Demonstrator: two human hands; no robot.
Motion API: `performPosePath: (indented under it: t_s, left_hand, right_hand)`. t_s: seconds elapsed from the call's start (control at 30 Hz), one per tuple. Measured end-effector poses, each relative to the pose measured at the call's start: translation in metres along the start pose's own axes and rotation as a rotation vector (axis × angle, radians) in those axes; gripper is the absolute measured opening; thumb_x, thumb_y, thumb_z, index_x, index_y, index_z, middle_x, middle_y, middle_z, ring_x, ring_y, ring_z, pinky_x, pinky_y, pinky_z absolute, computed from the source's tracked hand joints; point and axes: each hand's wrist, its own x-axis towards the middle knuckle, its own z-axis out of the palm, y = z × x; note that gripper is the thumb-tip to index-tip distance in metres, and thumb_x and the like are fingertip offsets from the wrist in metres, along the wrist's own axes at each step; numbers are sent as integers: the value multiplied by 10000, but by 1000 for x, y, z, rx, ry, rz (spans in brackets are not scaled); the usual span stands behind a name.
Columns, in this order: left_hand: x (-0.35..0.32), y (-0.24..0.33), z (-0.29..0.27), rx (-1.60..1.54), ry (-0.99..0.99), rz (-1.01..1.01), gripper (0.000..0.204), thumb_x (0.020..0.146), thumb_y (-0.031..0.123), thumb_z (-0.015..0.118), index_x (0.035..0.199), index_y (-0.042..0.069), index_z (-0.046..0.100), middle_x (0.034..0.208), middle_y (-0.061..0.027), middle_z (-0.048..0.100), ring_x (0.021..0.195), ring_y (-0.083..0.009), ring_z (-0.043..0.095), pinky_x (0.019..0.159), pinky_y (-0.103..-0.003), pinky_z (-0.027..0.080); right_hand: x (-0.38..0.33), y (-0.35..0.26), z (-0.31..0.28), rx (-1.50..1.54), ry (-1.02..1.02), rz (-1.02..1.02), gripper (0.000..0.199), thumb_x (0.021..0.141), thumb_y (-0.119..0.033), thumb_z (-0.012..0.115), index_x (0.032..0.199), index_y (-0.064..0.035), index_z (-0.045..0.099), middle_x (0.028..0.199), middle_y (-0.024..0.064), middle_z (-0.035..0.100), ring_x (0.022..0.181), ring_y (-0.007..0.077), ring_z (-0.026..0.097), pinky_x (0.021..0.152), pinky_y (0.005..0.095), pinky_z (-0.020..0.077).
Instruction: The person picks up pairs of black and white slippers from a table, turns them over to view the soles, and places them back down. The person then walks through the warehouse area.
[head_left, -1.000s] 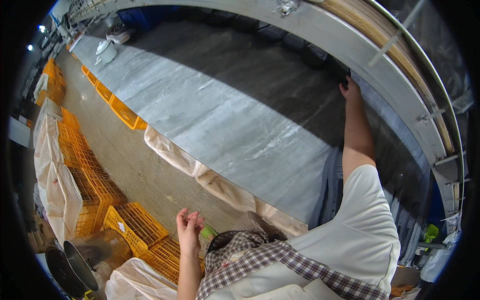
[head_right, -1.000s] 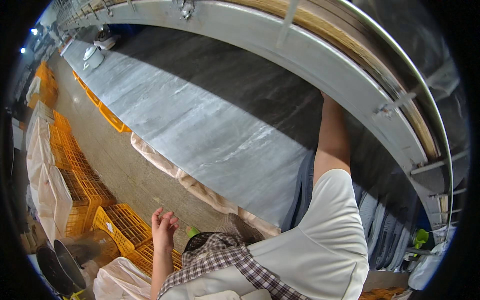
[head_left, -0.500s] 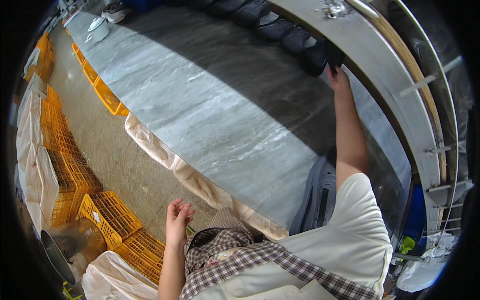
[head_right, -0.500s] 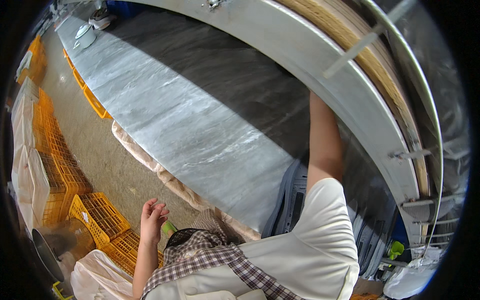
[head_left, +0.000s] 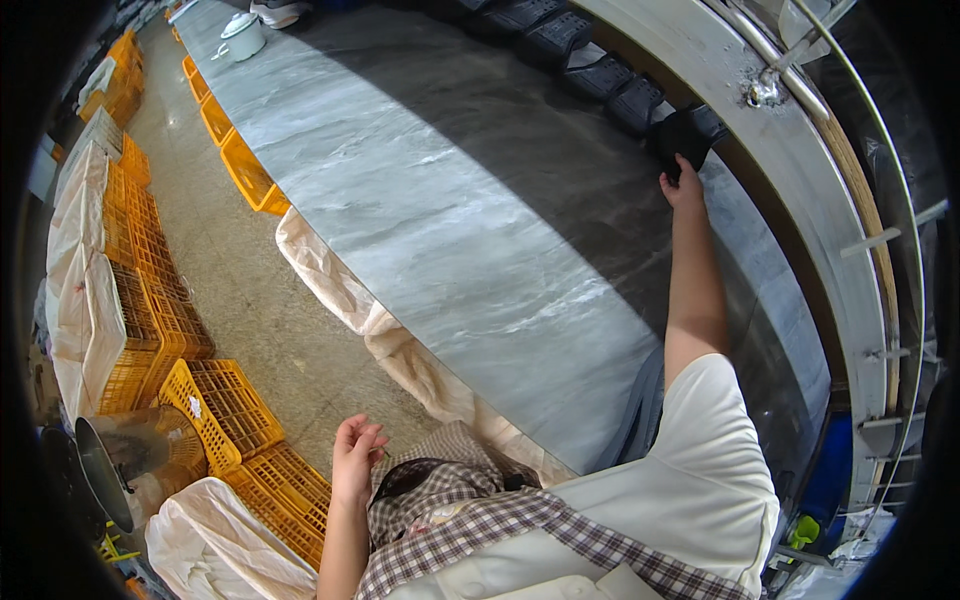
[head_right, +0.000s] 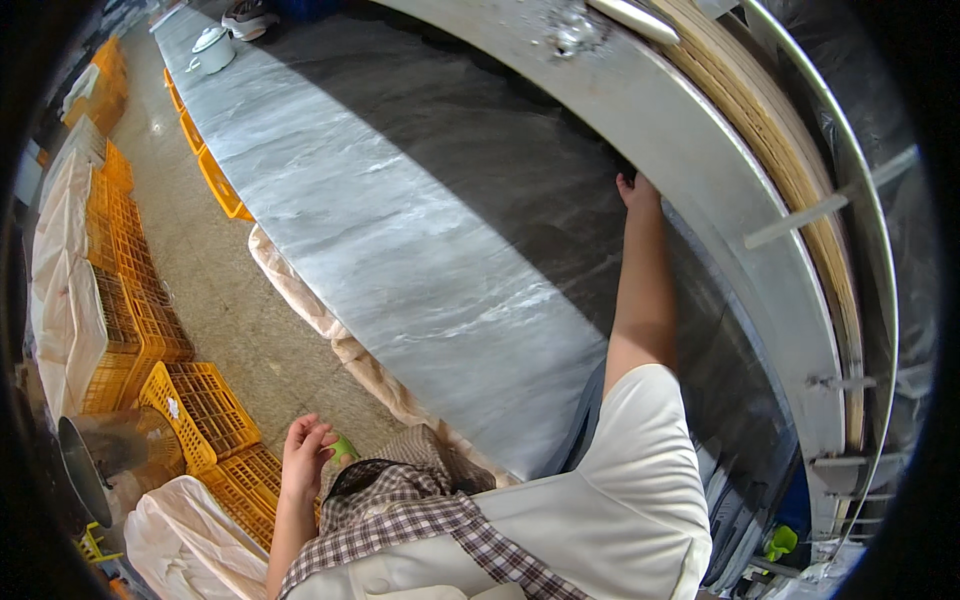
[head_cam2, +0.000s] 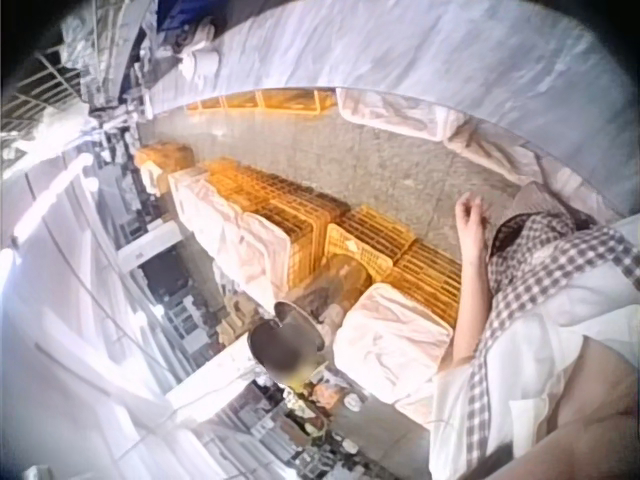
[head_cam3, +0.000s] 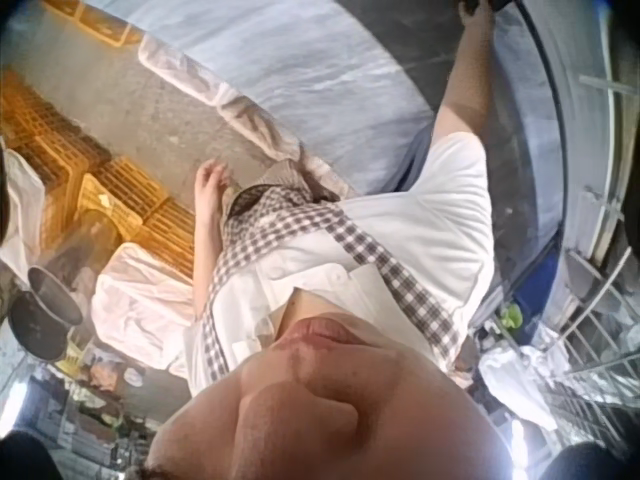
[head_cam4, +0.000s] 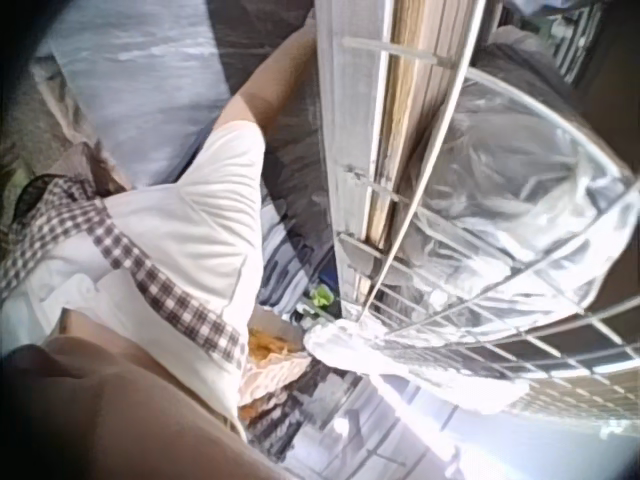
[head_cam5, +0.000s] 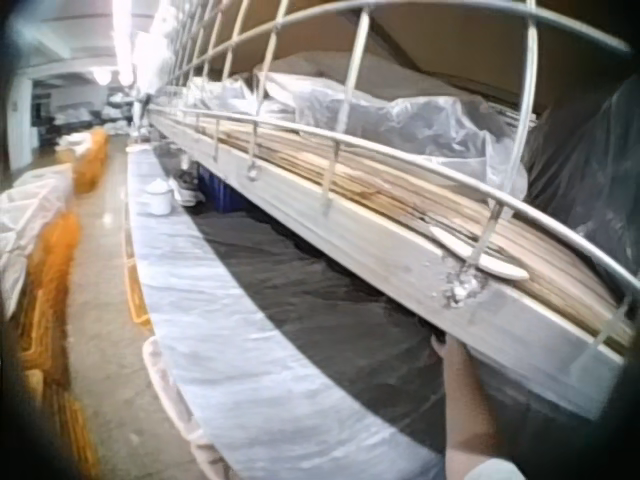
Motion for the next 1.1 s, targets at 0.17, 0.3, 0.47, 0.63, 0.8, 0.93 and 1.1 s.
performPosePath:
  t_s: [0.17,0.3,0.47,0.63,0.8,0.93,1.1]
  left_hand:
    - [15,15,-25,42,-103,2,295,885,148,567,1158,97,467,987,-6,587,838,-119,593,667,-229,443]
    - [33,47,-50,170,-261,112,359,889,146,568,1216,80,435,1105,-36,562,893,-140,585,723,-251,441]
    - [41,126,-60,254,-628,407,496,884,149,564,1326,71,351,1332,-87,428,1070,-191,539,831,-293,436]
    - [29,194,-62,-2,-840,414,648,884,177,593,1409,58,233,1432,-115,293,1228,-255,408,938,-362,404]
    - [61,233,-96,-422,-826,137,665,861,334,624,1371,52,303,1359,-102,410,1209,-265,433,1002,-440,374]
    - [86,238,-135,-532,-911,219,699,809,407,656,1328,40,365,1316,-92,459,1191,-256,450,999,-444,381]
    - [105,238,-164,-561,-864,225,738,726,498,698,1253,34,471,1220,-85,550,1106,-240,534,957,-427,440]
  right_hand:
    - [-90,-46,-14,159,-254,197,277,847,-212,598,1054,-45,518,980,163,537,812,237,546,587,285,477]
    - [-243,-48,-25,118,-376,433,265,860,-231,564,1033,-34,520,913,134,570,736,252,555,567,317,509]
    - [-447,-3,-17,-64,-592,405,210,826,-151,570,982,-17,524,962,123,599,702,251,582,571,335,517]
    - [-592,85,26,-227,-779,330,798,751,-36,598,1411,9,152,1301,209,436,1151,298,504,958,428,437]
    - [-687,167,59,-1106,-794,-455,999,735,-163,665,1434,9,-28,1412,276,227,1293,365,304,1047,393,288]
    - [-723,192,76,-1079,-839,-642,1100,663,-320,779,1421,0,48,1379,280,251,1285,362,305,1048,444,269]
    - [-722,201,105,-309,-1091,-287,718,786,-315,699,1280,-49,251,1388,154,232,1255,249,309,1015,410,318]
